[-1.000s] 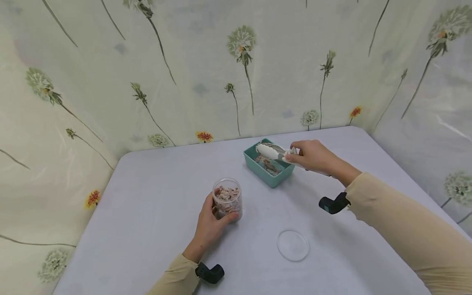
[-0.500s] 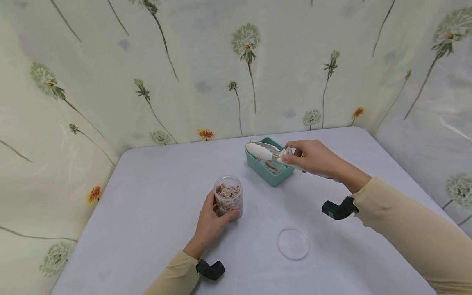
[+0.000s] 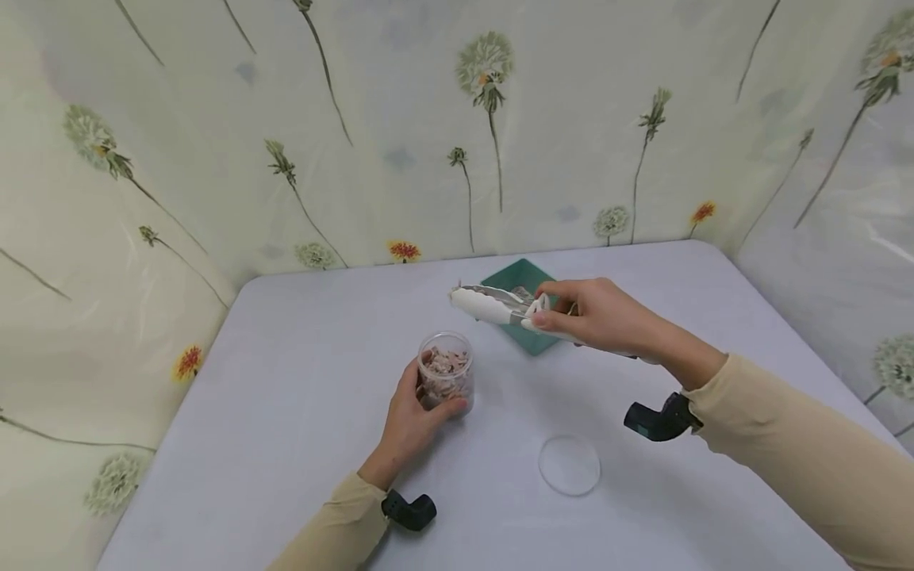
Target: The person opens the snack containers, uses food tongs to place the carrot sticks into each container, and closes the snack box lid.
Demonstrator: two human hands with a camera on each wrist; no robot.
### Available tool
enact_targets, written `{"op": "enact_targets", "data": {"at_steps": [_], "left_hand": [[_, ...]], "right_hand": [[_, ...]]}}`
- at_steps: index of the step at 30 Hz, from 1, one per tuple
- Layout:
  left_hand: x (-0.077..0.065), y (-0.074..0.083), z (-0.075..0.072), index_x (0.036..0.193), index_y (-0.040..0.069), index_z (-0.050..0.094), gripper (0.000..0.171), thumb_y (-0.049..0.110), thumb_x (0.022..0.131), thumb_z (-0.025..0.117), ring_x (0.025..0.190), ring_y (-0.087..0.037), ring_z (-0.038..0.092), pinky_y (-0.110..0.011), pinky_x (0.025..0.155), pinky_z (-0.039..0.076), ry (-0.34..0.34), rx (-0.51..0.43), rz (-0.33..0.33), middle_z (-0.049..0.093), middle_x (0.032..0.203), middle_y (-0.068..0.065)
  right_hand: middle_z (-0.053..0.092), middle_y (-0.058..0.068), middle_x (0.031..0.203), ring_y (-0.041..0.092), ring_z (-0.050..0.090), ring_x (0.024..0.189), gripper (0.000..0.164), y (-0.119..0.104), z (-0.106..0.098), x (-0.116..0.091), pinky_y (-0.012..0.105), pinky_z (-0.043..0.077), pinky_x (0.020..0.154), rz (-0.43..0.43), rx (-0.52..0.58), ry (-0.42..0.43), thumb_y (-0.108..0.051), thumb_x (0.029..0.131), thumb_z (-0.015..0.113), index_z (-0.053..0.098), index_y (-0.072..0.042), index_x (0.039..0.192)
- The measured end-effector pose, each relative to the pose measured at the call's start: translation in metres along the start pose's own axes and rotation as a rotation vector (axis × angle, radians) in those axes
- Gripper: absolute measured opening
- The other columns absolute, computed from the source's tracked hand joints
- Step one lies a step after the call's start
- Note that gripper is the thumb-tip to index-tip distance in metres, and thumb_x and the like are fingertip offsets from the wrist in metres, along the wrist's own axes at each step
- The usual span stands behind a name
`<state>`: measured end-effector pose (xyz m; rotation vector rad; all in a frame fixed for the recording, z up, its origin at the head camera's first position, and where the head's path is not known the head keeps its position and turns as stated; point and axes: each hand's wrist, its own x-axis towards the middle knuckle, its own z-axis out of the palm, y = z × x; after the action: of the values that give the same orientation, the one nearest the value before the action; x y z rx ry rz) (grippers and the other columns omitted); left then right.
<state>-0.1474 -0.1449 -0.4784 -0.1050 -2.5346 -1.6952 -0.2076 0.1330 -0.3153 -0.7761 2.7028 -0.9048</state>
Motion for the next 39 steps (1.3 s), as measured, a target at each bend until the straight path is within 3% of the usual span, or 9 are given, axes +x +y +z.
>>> {"op": "enact_targets", "data": {"at_steps": [10, 22, 32, 39], "left_hand": [[0.003, 0.0, 0.002, 0.151, 0.011, 0.031, 0.086, 0.033, 0.083, 0.079, 0.137, -0.032, 0.045, -0.054, 0.117, 0.039, -0.01, -0.002, 0.017, 0.048, 0.145, -0.012], [0.003, 0.0, 0.0, 0.151, 0.012, 0.031, 0.086, 0.033, 0.083, 0.079, 0.138, -0.032, 0.045, -0.054, 0.117, 0.038, -0.006, -0.005, 0.019, 0.047, 0.146, -0.012], [0.001, -0.001, -0.001, 0.151, 0.014, 0.032, 0.087, 0.029, 0.081, 0.082, 0.138, -0.028, 0.045, -0.052, 0.119, 0.037, -0.007, -0.019, 0.014, 0.048, 0.146, -0.009], [0.001, -0.003, -0.001, 0.151, 0.014, 0.032, 0.086, 0.027, 0.082, 0.081, 0.137, -0.028, 0.046, -0.051, 0.118, 0.038, -0.007, -0.023, 0.025, 0.049, 0.145, -0.009]], "right_hand": [[0.071, 0.006, 0.092, 0.013, 0.053, 0.061, 0.052, -0.019, 0.006, -0.01, 0.025, 0.047, 0.051, -0.073, -0.028, -0.022, -0.032, 0.094, 0.066, 0.055, -0.006, 0.137], [0.07, -0.001, 0.084, 0.008, 0.048, 0.056, 0.038, -0.024, 0.015, -0.01, 0.022, 0.042, 0.048, -0.173, -0.084, -0.063, -0.034, 0.093, 0.068, 0.063, -0.012, 0.123], [0.066, -0.006, 0.076, 0.008, 0.049, 0.058, 0.031, -0.023, 0.016, -0.008, 0.021, 0.042, 0.049, -0.195, -0.123, -0.093, -0.036, 0.09, 0.071, 0.063, -0.018, 0.114], [0.066, -0.005, 0.077, 0.009, 0.049, 0.058, 0.033, -0.026, 0.016, -0.008, 0.021, 0.042, 0.05, -0.196, -0.137, -0.1, -0.033, 0.09, 0.072, 0.063, -0.015, 0.117]]}}
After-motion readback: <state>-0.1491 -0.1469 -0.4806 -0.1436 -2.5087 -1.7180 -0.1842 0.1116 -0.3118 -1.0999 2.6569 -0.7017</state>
